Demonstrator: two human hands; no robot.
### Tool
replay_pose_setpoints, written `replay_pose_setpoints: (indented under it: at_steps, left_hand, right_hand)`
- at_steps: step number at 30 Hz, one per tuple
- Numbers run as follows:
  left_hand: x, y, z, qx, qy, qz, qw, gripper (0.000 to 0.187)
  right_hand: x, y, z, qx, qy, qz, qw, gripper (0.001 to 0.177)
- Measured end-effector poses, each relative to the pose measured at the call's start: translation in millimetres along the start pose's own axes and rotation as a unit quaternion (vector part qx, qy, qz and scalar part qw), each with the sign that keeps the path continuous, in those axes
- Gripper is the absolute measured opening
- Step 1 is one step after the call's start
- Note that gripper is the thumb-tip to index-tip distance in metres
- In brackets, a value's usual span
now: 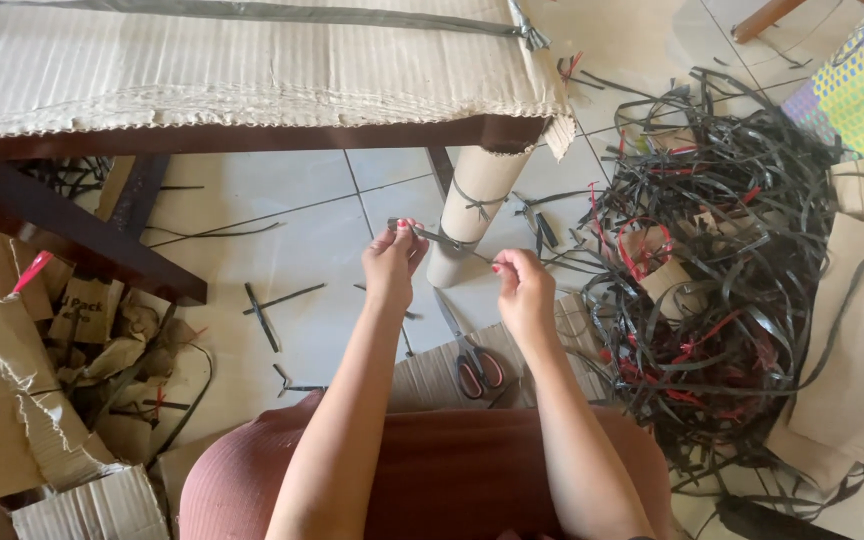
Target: Wrapping a wooden chair leg with protective cardboard and securing it with plastic ties and scissors.
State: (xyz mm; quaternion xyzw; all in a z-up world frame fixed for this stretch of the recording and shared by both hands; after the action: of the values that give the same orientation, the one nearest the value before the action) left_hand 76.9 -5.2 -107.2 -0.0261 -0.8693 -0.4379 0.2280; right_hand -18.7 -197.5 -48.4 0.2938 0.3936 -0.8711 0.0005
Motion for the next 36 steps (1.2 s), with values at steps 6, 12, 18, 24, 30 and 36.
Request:
replay_pose_setpoints:
  at_steps: [6, 12, 18, 24, 30, 36]
  left_hand:
    - [-17.0, -4.2, 24.8, 0.153, 0.008, 0.075, 0.985, 0.02]
    - [41.2, 39.1, 3.3, -0.185, -0.07, -0.001, 0.98, 0.029]
    - [52.7, 2.6, -11.9, -0.424, -0.153, -0.024, 0.892, 0.032]
    - [43.4, 7.6, -4.2, -0.452, -0.165, 0.011, 0.876, 0.035]
    - [54.3, 14.4, -12.9, -0.376, -0.212, 0.049, 0.901, 0.035]
    - [36.5, 23.4, 5.2, -0.423, -0.246, -0.022, 0.872, 0.034]
  right_hand:
    - [-1.5, 20.4, -0.9, 0.018, 0.004, 0.007, 1.0, 0.008]
    - [5.3, -20.3, 13.1, -0.074, -0.095, -0.209, 0.971, 0.007]
    - [28.7, -60.3, -17.5, -0.16, -0.12, -0.188, 0.962, 0.01]
    - [57.3, -20.4, -17.8, 0.147, -0.44, -0.296, 0.835, 0.046]
    - [120.6, 30.3, -70.2, 0.331, -0.508, -0.222, 0.764, 0.05]
    - [123.1, 24.6, -51.5, 0.322, -0.453, -0.25, 0.793, 0.037]
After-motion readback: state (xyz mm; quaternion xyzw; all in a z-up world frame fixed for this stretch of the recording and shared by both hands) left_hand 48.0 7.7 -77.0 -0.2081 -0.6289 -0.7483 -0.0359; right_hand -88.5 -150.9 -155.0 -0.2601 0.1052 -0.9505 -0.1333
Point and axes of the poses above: each hand's wrist, its own x-axis away from the middle knuckle, its own z-axis out of the back of the hand, y = z × x, the point moved 3 cm from there along -x, towards the middle knuckle, and after that the axes turned 3 degrees about y, right-handed, at the moved point
